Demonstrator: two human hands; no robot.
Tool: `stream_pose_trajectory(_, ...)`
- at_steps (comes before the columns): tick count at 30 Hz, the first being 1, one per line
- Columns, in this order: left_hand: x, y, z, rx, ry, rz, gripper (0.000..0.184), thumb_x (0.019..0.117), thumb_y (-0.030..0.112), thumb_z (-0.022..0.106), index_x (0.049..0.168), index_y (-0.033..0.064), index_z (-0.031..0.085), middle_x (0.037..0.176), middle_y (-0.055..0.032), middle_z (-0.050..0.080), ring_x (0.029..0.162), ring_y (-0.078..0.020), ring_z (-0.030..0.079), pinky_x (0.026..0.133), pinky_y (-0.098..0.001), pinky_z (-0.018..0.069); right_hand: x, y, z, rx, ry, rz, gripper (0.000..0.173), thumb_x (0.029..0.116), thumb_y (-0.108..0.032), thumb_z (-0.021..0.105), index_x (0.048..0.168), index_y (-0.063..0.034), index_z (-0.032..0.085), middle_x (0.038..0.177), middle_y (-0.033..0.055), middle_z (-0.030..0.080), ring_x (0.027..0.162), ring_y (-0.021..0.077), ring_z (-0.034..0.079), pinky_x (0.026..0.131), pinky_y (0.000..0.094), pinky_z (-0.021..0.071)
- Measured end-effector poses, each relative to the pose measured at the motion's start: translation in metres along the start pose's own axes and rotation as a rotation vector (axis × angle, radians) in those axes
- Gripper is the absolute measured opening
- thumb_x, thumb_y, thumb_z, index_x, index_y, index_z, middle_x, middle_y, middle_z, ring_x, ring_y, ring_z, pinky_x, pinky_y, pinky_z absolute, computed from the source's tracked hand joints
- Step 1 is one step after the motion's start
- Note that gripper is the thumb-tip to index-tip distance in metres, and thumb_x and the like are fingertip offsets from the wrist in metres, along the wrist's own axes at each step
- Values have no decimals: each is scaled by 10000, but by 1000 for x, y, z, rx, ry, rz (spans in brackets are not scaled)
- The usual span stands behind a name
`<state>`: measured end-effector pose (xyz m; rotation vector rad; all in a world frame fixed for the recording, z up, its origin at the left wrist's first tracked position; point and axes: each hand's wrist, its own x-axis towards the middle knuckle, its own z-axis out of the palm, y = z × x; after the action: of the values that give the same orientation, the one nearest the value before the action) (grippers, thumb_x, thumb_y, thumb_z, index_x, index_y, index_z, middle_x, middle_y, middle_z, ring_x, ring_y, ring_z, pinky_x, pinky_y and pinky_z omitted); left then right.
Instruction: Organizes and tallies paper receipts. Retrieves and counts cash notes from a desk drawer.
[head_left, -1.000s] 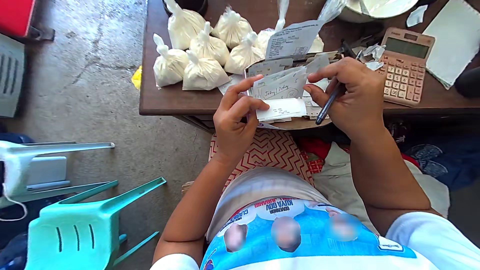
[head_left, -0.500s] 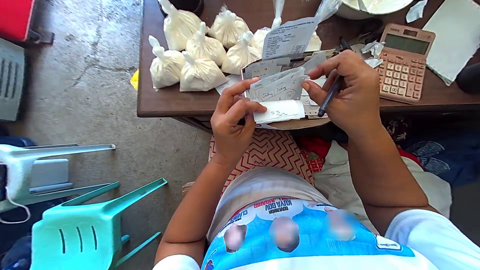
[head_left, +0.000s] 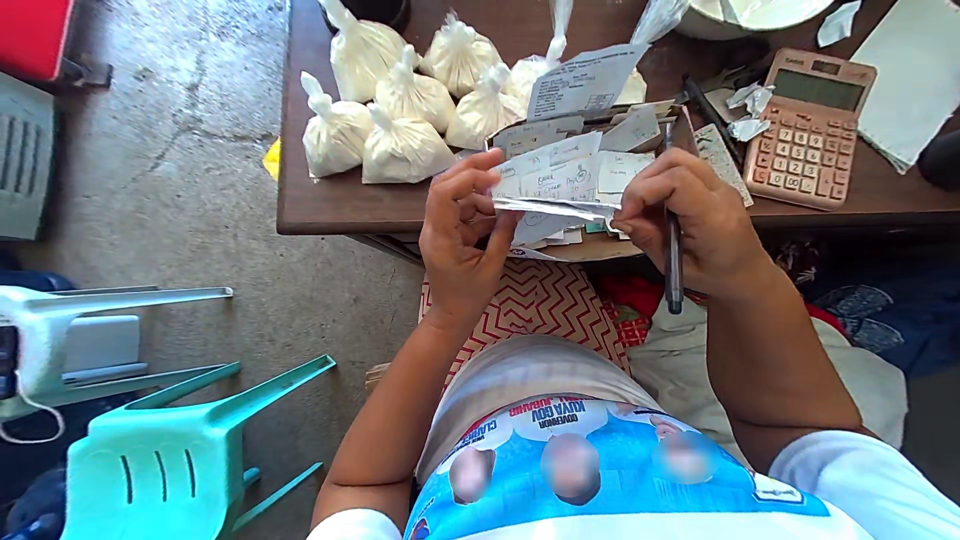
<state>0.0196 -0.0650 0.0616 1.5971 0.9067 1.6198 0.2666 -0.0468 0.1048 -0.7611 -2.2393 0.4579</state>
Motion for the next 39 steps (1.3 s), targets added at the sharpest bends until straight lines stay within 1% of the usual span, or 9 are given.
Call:
stream_pose_trajectory(2,-1,2,-2,26,-21,3,447,917,-64,690,1326,39,542,1435,-75,512,982,-52,667,799,-187,597,-2,-1,0,-13,-12,-17,198,1081,-202,495,1056,-18,566,994,109,553,759,72,532,639,168,439)
stream_pose_trajectory(4,0,4,-3,77,-44,17,275,920,-49,690,1191,-14,658,1407,-117,507,969,-34,645,781,-151,579,-3,-2,0,-14,-16,-21,188,1079,-195,505,1062,-17,564,987,108,550,751,77,529,633,174,437)
stream_pose_trajectory(6,1,1,-4,100,-44,50,127,916,-34,690,1041,-15,701,1370,-144,528,969,-28,630,790,-140,559,-4,0,-1,23,3,-19,188,1064,-185,542,1058,-1,582,983,103,564,774,58,535,669,154,451)
stream_pose_trajectory(9,3,-8,-5,51,-19,123,55,906,-21,707,959,-8,718,1319,-170,577,1053,-89,637,870,-204,567,-5,3,-4,80,65,15,213,1044,-183,590,1043,26,636,977,96,600,801,17,536,704,122,455)
stream_pose_trajectory(15,-1,-2,-7,87,-55,106,49,915,-23,689,944,15,683,1327,-119,555,1147,-83,597,946,-197,531,6,9,-2,-11,184,132,221,1042,-149,594,1095,34,706,1043,142,617,793,21,534,686,123,443)
stream_pose_trajectory(21,-2,0,-6,95,-62,120,38,919,-20,683,940,11,679,1295,-110,561,1145,-77,593,950,-193,526,16,10,5,-117,121,124,249,987,-181,688,1169,-18,740,1042,169,636,762,84,528,651,173,423)
stream_pose_trajectory(25,-2,0,-7,94,-60,126,42,922,-17,682,948,16,682,1290,-100,566,1173,-86,588,978,-208,521,18,9,7,-132,100,177,280,982,-224,695,1177,-27,736,1085,167,638,745,74,515,633,175,414)
stream_pose_trajectory(29,1,-7,-7,47,-39,166,47,917,-13,696,954,14,708,1272,-118,604,1119,-99,624,941,-229,549,18,9,8,-132,102,217,293,980,-229,698,1193,-30,729,1074,147,614,740,53,505,626,156,408)
stream_pose_trajectory(39,-2,-6,-11,89,-57,137,52,934,-3,674,978,16,693,1292,-104,586,1138,-76,607,946,-200,534,16,8,1,-31,61,203,197,982,-187,680,994,9,690,988,113,612,767,34,501,655,134,403)
